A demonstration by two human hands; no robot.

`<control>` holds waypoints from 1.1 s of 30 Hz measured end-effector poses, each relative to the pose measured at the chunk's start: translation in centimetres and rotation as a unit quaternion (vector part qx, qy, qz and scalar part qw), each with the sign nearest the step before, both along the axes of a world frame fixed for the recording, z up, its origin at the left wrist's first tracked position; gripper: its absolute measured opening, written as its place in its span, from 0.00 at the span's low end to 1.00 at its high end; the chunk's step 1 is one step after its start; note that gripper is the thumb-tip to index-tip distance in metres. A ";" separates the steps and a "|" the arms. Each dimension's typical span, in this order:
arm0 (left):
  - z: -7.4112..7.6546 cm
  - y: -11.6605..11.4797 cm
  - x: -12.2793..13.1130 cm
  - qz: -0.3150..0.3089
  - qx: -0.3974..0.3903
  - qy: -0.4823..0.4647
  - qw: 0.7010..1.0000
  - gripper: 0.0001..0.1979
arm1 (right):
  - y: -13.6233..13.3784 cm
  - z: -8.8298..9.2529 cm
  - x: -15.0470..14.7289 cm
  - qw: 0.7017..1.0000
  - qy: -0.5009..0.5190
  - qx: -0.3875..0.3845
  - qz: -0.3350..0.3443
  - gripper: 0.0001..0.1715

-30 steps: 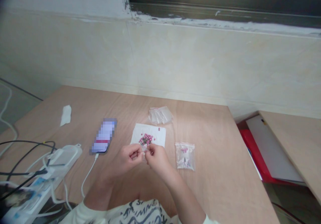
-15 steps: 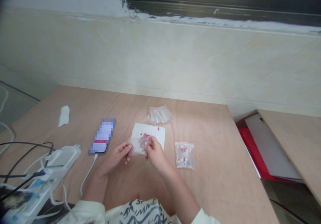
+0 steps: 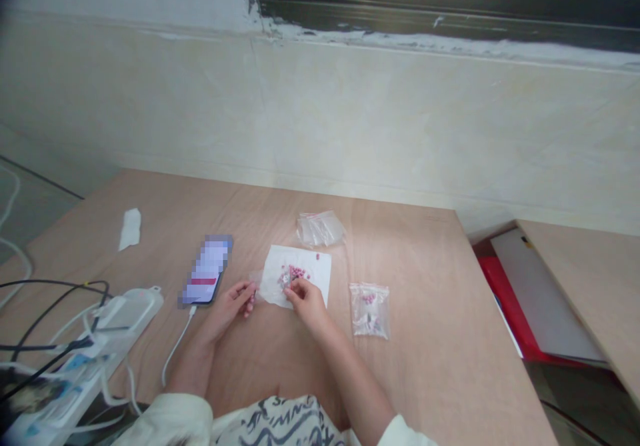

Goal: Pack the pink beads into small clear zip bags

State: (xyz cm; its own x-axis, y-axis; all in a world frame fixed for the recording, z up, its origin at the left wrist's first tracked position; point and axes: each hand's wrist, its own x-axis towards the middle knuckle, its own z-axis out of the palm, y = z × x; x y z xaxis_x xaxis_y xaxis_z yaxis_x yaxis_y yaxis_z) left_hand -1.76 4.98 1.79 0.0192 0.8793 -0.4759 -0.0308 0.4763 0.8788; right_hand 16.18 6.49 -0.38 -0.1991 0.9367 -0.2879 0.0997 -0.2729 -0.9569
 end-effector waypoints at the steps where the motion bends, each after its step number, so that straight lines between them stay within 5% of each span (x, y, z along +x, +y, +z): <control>1: 0.0 0.0 -0.1 -0.004 0.002 -0.008 1.000 0.14 | 0.1 -0.1 0.0 1.000 0.001 -0.001 0.001 0.14; 20: 1.1 0.2 0.0 0.049 0.028 -0.008 0.998 0.14 | 0.2 0.6 0.3 0.999 0.034 -0.039 -0.013 0.15; 33: 2.3 0.9 1.4 0.008 0.051 -0.010 0.999 0.14 | 0.2 0.5 0.3 0.997 0.052 -0.051 -0.028 0.16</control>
